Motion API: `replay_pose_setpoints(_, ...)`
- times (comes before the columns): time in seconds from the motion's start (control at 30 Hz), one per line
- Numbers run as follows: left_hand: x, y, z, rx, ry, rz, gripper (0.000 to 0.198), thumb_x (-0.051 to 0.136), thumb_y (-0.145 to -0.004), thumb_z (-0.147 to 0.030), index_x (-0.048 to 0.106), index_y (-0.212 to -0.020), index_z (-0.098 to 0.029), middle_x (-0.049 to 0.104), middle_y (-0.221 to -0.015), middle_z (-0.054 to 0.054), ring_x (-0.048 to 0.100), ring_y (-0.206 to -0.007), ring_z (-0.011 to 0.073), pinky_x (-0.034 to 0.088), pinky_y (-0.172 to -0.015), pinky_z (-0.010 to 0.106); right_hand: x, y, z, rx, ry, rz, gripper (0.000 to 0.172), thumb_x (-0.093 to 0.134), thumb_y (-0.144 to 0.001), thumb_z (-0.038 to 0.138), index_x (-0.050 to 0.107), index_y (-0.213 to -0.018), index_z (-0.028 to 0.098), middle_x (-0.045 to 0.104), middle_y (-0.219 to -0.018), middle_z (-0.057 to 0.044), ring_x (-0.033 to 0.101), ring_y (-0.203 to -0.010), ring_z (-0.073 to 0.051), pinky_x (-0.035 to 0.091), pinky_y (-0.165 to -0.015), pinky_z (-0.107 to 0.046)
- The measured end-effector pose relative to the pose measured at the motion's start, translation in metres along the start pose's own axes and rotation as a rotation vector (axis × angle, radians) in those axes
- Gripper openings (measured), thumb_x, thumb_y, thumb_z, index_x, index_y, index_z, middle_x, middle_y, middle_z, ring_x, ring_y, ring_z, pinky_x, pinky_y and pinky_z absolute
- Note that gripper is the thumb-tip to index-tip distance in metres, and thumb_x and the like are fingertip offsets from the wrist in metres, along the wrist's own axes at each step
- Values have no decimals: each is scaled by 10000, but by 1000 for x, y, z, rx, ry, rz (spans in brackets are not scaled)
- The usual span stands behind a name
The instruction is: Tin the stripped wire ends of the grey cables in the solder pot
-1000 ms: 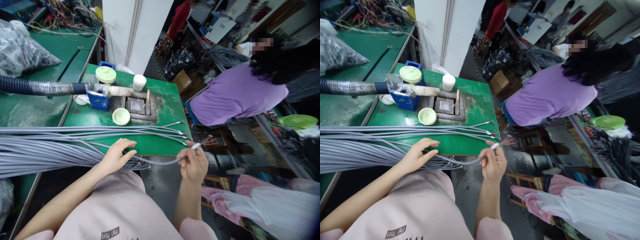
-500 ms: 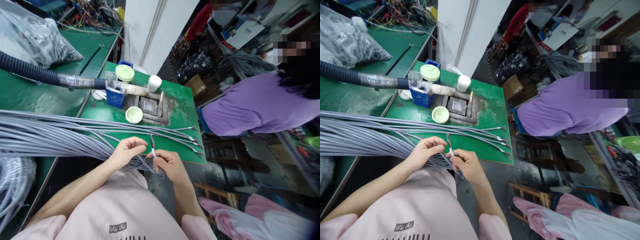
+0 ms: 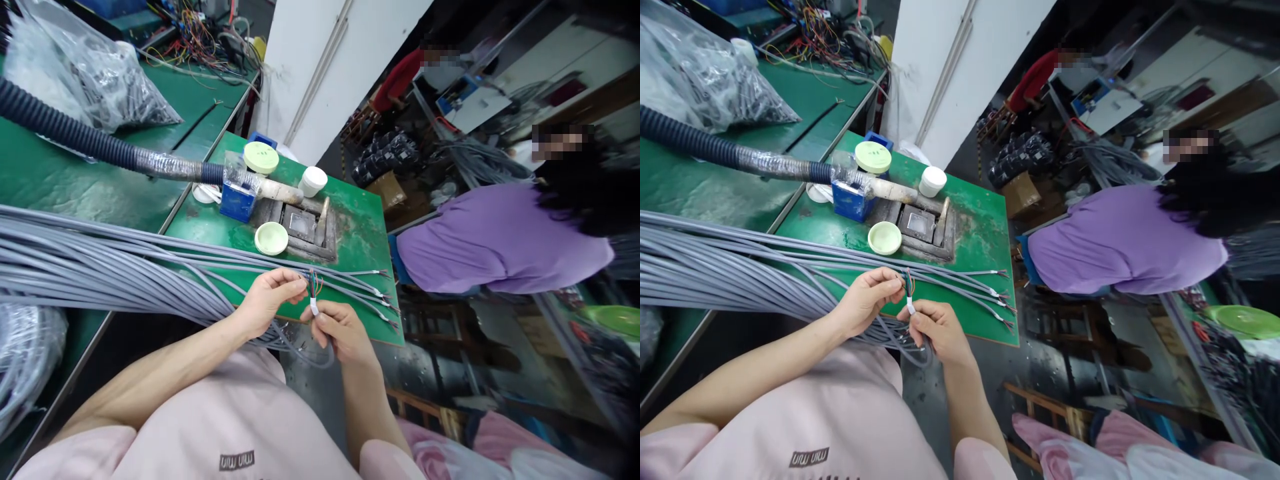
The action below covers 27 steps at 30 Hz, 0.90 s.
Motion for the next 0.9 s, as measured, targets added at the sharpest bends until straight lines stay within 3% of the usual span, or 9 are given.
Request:
replay_pose_setpoints(0.43,5,-7,-15,78,-151,55,305,825,-574,-351,619,-642,-137,631,-636,-9,550,-598,94,434,-613,236,0,-2,1,-26,58,50,330,627,-797,457,712,-840,142,501,-438,47,341,-378,-58,264,-430,-211)
replay_pose_setpoints(0.53,1,-6,-15,123,-180,7,316,811,-581,-368,602,-645,-140,612,-626,-15,530,-580,88,415,-587,227,-4,-1,8,-54,110,-8,323,599,-826,436,704,-928,148,533,-489,37,415,-429,-78,347,-471,-219)
replay_pose_setpoints(0.67,-6,-2,-12,205,-256,-67,306,772,-621,-372,561,-650,-152,560,-607,-32,484,-560,80,397,-565,222,-9,-2,28,-129,245,-106,354,582,-844,360,640,-1139,174,611,-703,-7,531,-607,-114,442,-570,-240)
replay_pose_setpoints(0.77,-5,0,-10,279,-336,-62,268,730,-679,-351,542,-659,-161,549,-624,-26,473,-577,83,402,-576,223,-7,-7,43,-167,380,-131,343,598,-832,337,639,-1133,177,533,-633,27,466,-544,-93,403,-524,-220)
replay_pose_setpoints(0.9,-3,4,-10,411,-411,-28,226,659,-763,-351,522,-702,-181,540,-666,-11,498,-638,106,432,-623,243,-3,-16,57,-235,506,-187,250,575,-851,370,685,-961,175,439,-508,59,385,-441,-79,335,-455,-216)
Point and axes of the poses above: each hand's wrist, its own y-axis away from the middle knuckle, its own x-axis out of the palm, z = x × y, the point moved 7 cm from there along -y, towards the middle knuckle
